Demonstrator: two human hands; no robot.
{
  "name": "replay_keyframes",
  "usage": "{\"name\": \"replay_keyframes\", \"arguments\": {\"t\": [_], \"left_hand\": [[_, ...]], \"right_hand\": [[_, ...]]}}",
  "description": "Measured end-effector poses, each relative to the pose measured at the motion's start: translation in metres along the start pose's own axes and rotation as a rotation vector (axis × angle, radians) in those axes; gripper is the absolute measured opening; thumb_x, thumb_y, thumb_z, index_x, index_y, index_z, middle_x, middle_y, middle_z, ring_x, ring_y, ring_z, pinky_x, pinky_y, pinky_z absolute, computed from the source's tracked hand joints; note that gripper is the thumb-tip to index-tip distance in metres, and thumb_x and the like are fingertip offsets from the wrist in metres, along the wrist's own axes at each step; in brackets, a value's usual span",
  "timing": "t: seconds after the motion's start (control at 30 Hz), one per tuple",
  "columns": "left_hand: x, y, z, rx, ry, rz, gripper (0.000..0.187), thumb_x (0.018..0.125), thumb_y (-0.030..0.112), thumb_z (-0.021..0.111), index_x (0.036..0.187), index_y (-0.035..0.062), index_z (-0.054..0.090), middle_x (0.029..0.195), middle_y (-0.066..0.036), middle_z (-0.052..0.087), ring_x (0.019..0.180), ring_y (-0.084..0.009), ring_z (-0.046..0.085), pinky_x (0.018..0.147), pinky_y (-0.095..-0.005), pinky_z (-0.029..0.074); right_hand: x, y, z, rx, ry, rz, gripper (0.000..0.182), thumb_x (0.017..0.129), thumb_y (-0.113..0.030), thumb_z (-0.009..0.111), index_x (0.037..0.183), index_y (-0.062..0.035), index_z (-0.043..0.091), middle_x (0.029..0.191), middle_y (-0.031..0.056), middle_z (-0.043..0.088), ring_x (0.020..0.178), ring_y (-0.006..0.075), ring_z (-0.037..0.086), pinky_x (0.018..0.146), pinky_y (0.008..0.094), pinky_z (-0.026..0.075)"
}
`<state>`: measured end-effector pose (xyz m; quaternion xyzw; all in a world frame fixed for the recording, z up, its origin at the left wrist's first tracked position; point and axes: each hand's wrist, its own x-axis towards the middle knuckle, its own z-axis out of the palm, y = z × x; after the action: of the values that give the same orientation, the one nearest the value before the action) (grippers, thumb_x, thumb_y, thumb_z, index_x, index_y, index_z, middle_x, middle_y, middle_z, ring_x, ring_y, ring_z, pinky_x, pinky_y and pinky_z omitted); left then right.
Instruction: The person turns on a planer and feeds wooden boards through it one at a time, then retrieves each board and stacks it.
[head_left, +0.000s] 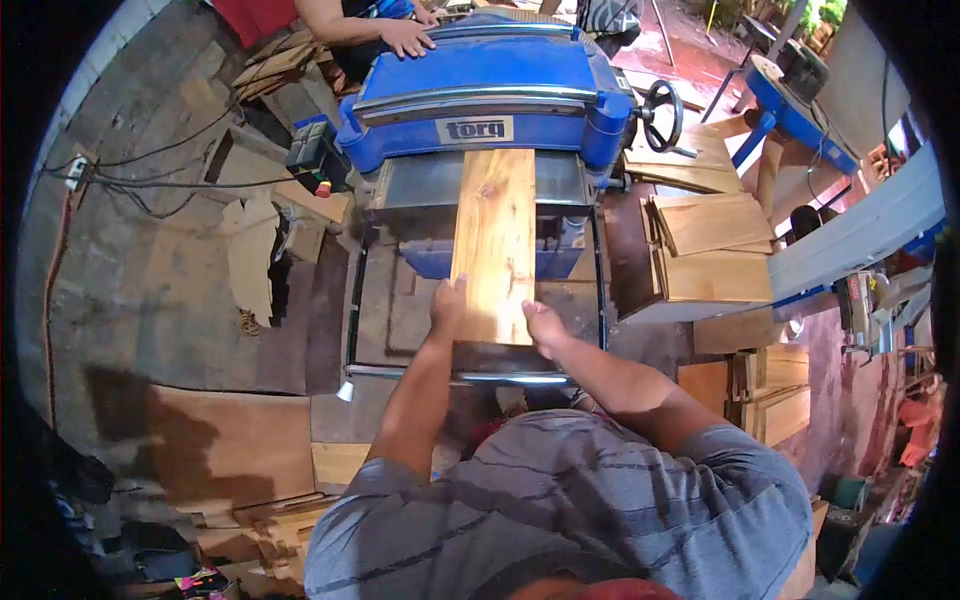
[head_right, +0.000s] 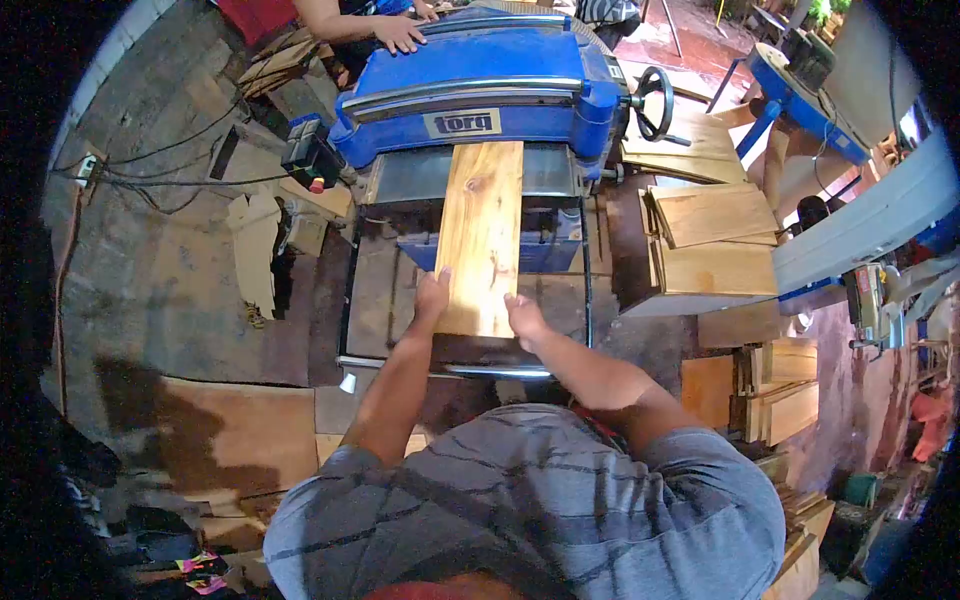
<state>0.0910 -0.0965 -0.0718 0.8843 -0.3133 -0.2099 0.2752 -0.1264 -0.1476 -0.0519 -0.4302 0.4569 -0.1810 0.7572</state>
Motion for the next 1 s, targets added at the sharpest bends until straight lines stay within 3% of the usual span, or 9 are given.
{"name": "replay_keyframes", "arguments": {"t": [0.13, 0.47, 0.67, 0.77, 0.83, 0.87, 0.9, 0.97, 1.0], "left_hand": [[0.020, 0.027, 0.004, 0.004, 0.028, -0.038, 0.061, 0.094, 0.054, 0.048, 0.112, -0.0032, 0.060, 0.113, -0.031, 0.061, 0.109, -0.0477, 0.057, 0.095, -0.0516, 0.044], [0.033, 0.058, -0.010, -0.055, -0.039, -0.113, 0.060, 0.093, 0.055, 0.049, 0.116, 0.0001, 0.060, 0.116, -0.028, 0.062, 0.109, -0.0466, 0.058, 0.093, -0.0523, 0.046], [0.049, 0.063, -0.002, -0.017, 0.031, -0.129, 0.057, 0.093, 0.052, 0.052, 0.118, 0.0014, 0.058, 0.110, -0.028, 0.064, 0.103, -0.0474, 0.060, 0.089, -0.0536, 0.047], [0.048, 0.076, -0.006, -0.065, 0.052, -0.106, 0.055, 0.091, 0.046, 0.058, 0.120, 0.0001, 0.057, 0.118, -0.028, 0.060, 0.109, -0.0471, 0.057, 0.091, -0.0519, 0.046], [0.041, 0.078, -0.005, -0.022, 0.295, 0.232, 0.055, 0.088, 0.038, 0.063, 0.130, 0.0040, 0.052, 0.134, -0.024, 0.051, 0.124, -0.0421, 0.048, 0.099, -0.0512, 0.040], [0.037, 0.080, -0.002, 0.101, 0.293, 0.379, 0.060, 0.085, 0.031, 0.066, 0.137, 0.0078, 0.048, 0.148, -0.020, 0.038, 0.136, -0.0371, 0.036, 0.109, -0.0523, 0.030], [0.034, 0.079, 0.003, 0.099, 0.294, 0.388, 0.060, 0.085, 0.031, 0.066, 0.137, 0.0078, 0.048, 0.148, -0.020, 0.038, 0.136, -0.0371, 0.036, 0.109, -0.0523, 0.030], [0.025, 0.078, 0.018, 0.339, 0.120, 0.664, 0.065, 0.087, 0.035, 0.064, 0.142, 0.0084, 0.042, 0.151, -0.020, 0.035, 0.141, -0.0359, 0.030, 0.114, -0.0549, 0.022], [0.019, 0.081, 0.029, 0.359, 0.045, 0.625, 0.066, 0.089, 0.039, 0.061, 0.144, 0.0085, 0.040, 0.153, -0.020, 0.032, 0.144, -0.0362, 0.025, 0.117, -0.0539, 0.015]], "right_hand": [[0.013, -0.034, 0.000, 0.006, 0.041, -0.010, 0.036, 0.105, -0.027, 0.042, 0.116, 0.0018, 0.060, 0.105, 0.0092, 0.067, 0.094, 0.0157, 0.057, 0.087, 0.0329, 0.044], [0.065, -0.022, -0.017, 0.027, -0.004, 0.024, 0.036, 0.104, -0.028, 0.043, 0.118, 0.0011, 0.060, 0.108, 0.0092, 0.066, 0.099, 0.0170, 0.057, 0.091, 0.0340, 0.042], [0.086, -0.026, -0.020, -0.155, 0.100, -0.104, 0.037, 0.103, -0.032, 0.046, 0.112, -0.0005, 0.062, 0.097, 0.0053, 0.067, 0.084, 0.0155, 0.060, 0.080, 0.0335, 0.048], [0.068, -0.066, -0.016, -0.143, 0.092, 0.015, 0.036, 0.103, -0.031, 0.047, 0.110, 0.0010, 0.062, 0.102, 0.0078, 0.067, 0.092, 0.0173, 0.060, 0.087, 0.0350, 0.046], [0.068, -0.076, -0.022, -0.198, -0.018, 0.067, 0.036, 0.103, -0.032, 0.047, 0.104, 0.0000, 0.063, 0.090, 0.0070, 0.067, 0.078, 0.0177, 0.062, 0.073, 0.0346, 0.051], [0.087, -0.061, -0.033, -0.191, -0.035, -0.010, 0.036, 0.102, -0.034, 0.049, 0.097, -0.0004, 0.060, 0.081, 0.0062, 0.065, 0.067, 0.0166, 0.062, 0.059, 0.0313, 0.052], [0.084, -0.067, -0.041, -0.189, -0.031, -0.017, 0.036, 0.102, -0.034, 0.049, 0.097, -0.0004, 0.060, 0.081, 0.0062, 0.065, 0.067, 0.0166, 0.062, 0.059, 0.0313, 0.052], [0.069, -0.079, -0.055, -0.169, -0.054, 0.111, 0.036, 0.101, -0.037, 0.052, 0.094, -0.0017, 0.057, 0.080, 0.0068, 0.064, 0.067, 0.0151, 0.062, 0.056, 0.0284, 0.051], [0.058, -0.079, -0.063, -0.164, -0.046, 0.108, 0.036, 0.101, -0.037, 0.052, 0.094, -0.0017, 0.057, 0.080, 0.0068, 0.064, 0.067, 0.0151, 0.062, 0.056, 0.0284, 0.051]]}}
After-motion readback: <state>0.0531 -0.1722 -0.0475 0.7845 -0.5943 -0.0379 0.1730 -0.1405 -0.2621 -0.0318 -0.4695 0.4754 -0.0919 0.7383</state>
